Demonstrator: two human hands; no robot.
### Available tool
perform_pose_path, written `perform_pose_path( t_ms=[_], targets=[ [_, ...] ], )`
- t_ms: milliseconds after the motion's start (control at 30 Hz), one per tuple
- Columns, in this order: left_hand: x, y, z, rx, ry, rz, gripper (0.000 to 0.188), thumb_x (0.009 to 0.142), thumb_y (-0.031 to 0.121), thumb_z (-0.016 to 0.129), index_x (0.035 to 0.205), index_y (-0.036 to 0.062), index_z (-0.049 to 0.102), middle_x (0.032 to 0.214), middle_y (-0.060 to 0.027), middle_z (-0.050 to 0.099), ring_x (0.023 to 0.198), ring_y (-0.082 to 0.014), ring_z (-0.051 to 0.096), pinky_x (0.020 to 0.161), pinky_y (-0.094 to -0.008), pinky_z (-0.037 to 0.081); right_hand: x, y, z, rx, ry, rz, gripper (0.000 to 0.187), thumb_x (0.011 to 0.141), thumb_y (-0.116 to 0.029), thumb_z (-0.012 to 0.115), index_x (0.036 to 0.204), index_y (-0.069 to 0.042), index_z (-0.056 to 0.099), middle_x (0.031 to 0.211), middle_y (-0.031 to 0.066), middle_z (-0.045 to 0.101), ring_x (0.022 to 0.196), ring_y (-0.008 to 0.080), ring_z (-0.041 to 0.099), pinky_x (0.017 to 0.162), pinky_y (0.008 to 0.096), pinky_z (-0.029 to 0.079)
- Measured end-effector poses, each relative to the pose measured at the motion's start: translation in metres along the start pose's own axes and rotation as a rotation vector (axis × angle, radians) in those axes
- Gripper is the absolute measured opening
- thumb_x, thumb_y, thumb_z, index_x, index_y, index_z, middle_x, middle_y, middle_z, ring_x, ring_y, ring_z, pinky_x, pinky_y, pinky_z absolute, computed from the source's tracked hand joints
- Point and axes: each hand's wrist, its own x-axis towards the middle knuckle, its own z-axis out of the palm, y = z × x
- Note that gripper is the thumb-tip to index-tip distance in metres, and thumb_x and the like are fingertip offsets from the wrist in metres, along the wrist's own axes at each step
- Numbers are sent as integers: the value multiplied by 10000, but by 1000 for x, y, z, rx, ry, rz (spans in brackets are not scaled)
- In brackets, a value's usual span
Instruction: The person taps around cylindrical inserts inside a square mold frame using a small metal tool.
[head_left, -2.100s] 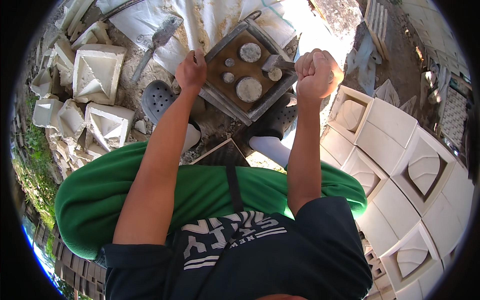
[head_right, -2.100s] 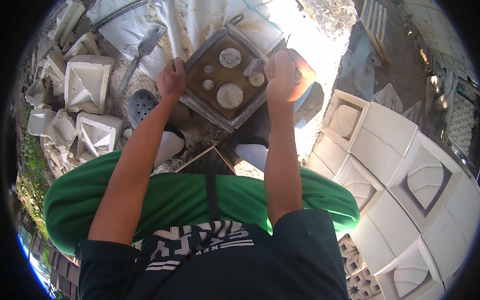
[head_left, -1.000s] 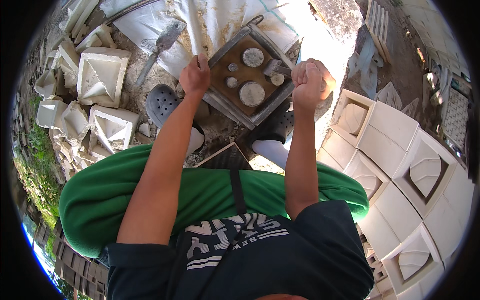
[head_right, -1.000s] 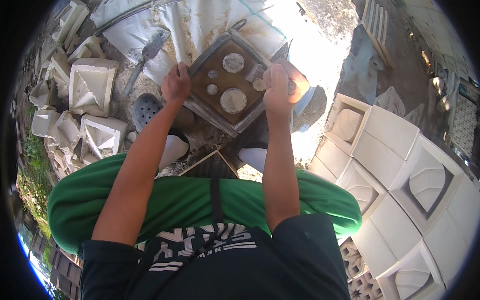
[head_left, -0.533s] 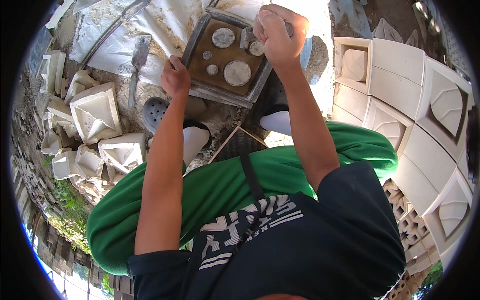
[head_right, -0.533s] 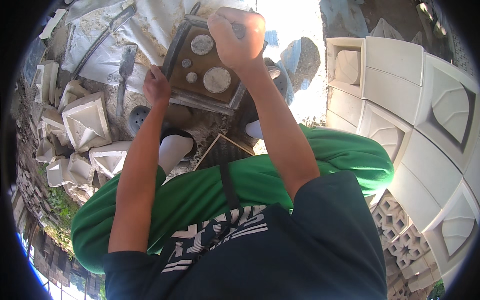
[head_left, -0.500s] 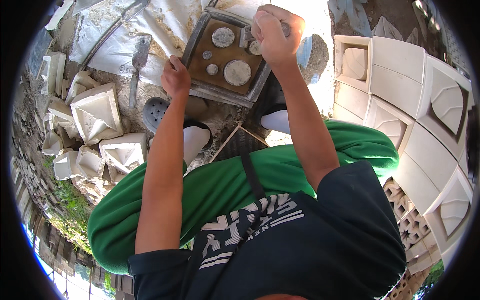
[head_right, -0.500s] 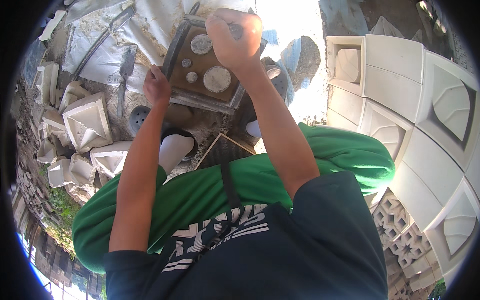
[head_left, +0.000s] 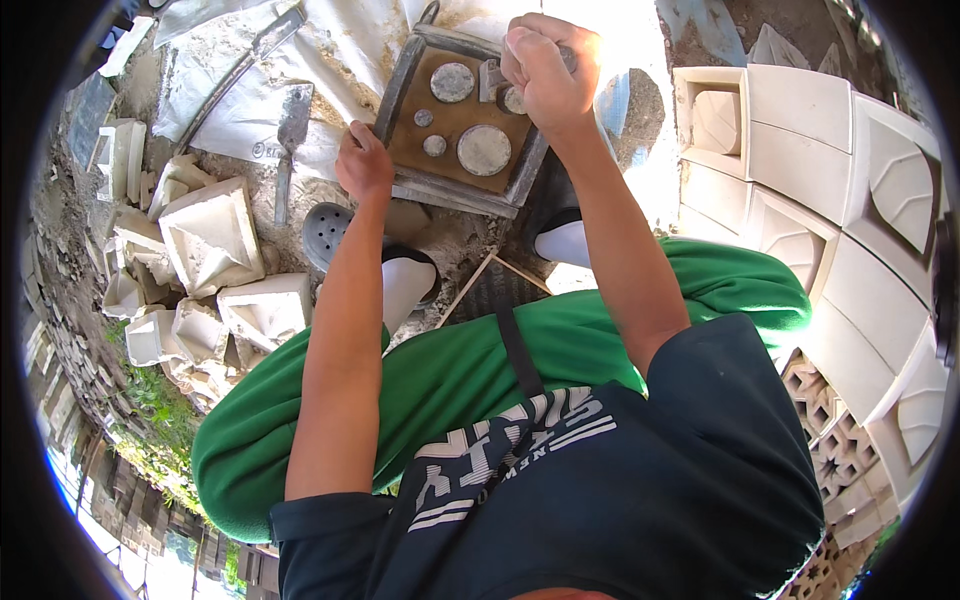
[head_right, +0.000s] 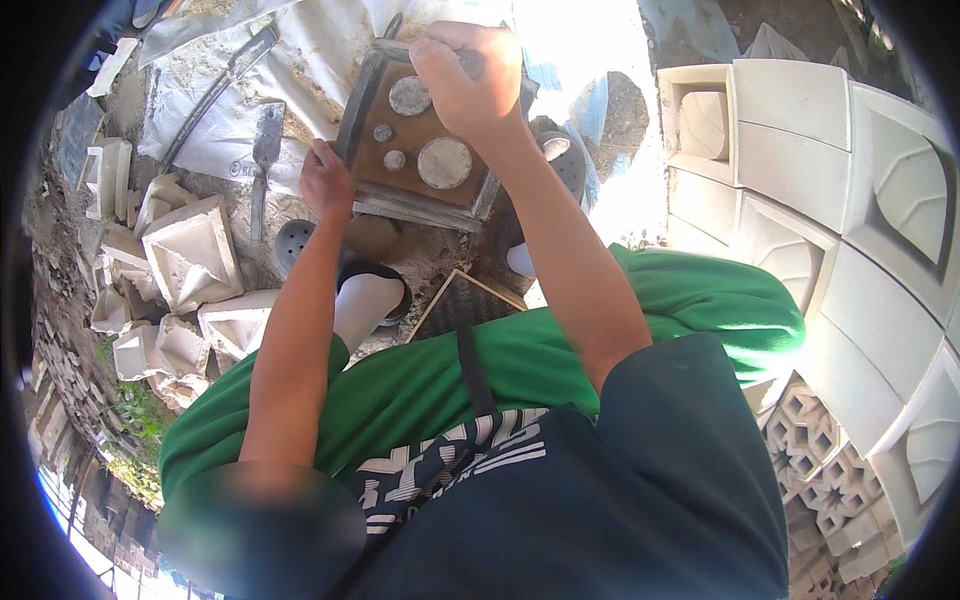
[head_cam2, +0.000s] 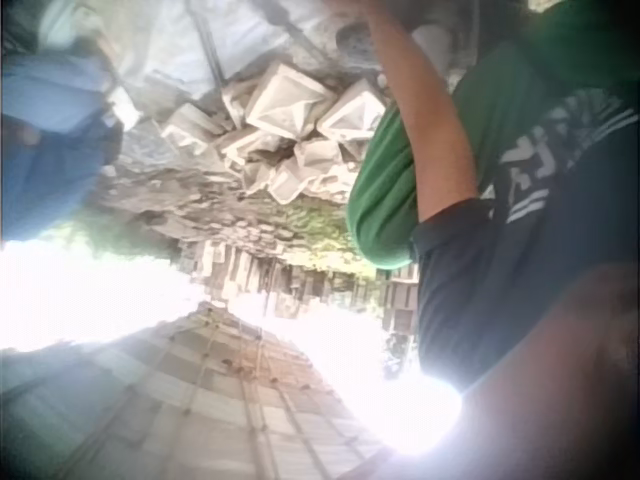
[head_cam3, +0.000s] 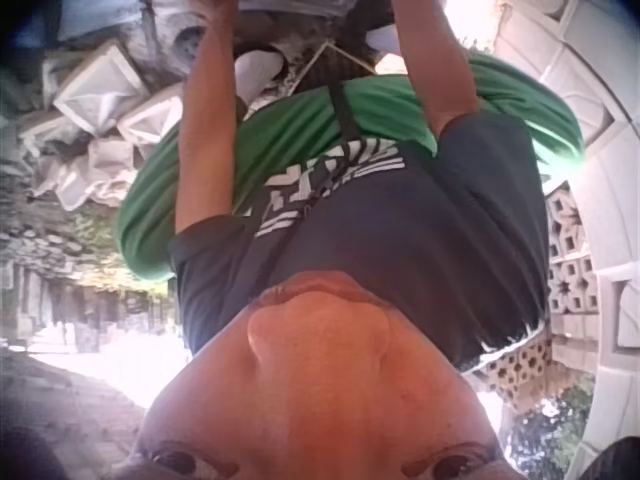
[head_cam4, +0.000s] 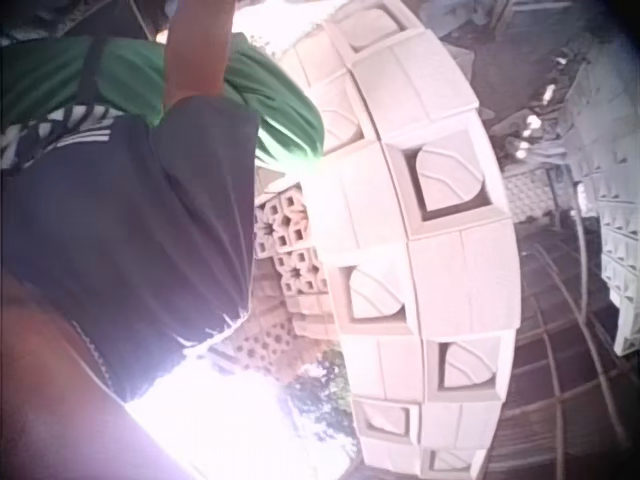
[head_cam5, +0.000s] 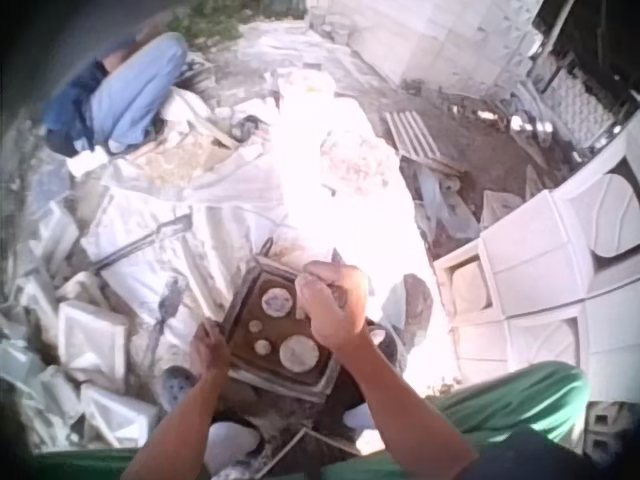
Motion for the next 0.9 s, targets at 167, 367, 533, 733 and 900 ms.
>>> perform_pose_path(
  t_ms=[167, 367, 533, 733, 900],
  targets=[
    [2, 7, 1, 4, -6, 15, 490, 981, 411, 352, 916, 113, 735, 871, -153, 705, 865, -388, 644, 799, -480, 469, 9, 15, -6, -54, 14, 22, 251, 821, -124, 568, 608, 9, 558, 512, 19, 454, 483, 93, 389, 464, 273, 346],
    [0, 5, 0, -4, -13, 20, 520, 985, 418, 336, 966, 75, 727, 903, -175, 702, 893, -384, 647, 819, -470, 466, 2, 20, -4, -49, 36, 79, 258, 833, -76, 538, 585, -13, 504, 516, -1, 420, 508, 76, 367, 477, 267, 331],
    [3, -1, 2, 7, 14, 25, 494, 980, 419, 352, 911, 109, 730, 883, -162, 705, 867, -400, 642, 803, -488, 470, -5, 19, -15, 185, 41, 78, 247, 853, -82, 538, 620, -2, 520, 524, 4, 397, 509, 82, 360, 479, 266, 329],
    [1, 1, -2, -11, 33, 28, 489, 979, 419, 357, 912, 104, 725, 891, -174, 702, 865, -406, 643, 791, -486, 472, -7, 8, -13, 120, 19, 124, 206, 858, -68, 538, 686, 28, 597, 533, 26, 468, 501, 78, 420, 471, 261, 357],
    [0, 0, -1, -20, 14, 16, 484, 979, 417, 359, 912, 103, 720, 888, -169, 703, 859, -404, 643, 787, -488, 472, -2, 13, -6, -106, -47, 110, 228, 858, -62, 534, 654, 23, 589, 544, 9, 494, 497, 74, 425, 484, 258, 362]
  ],
)
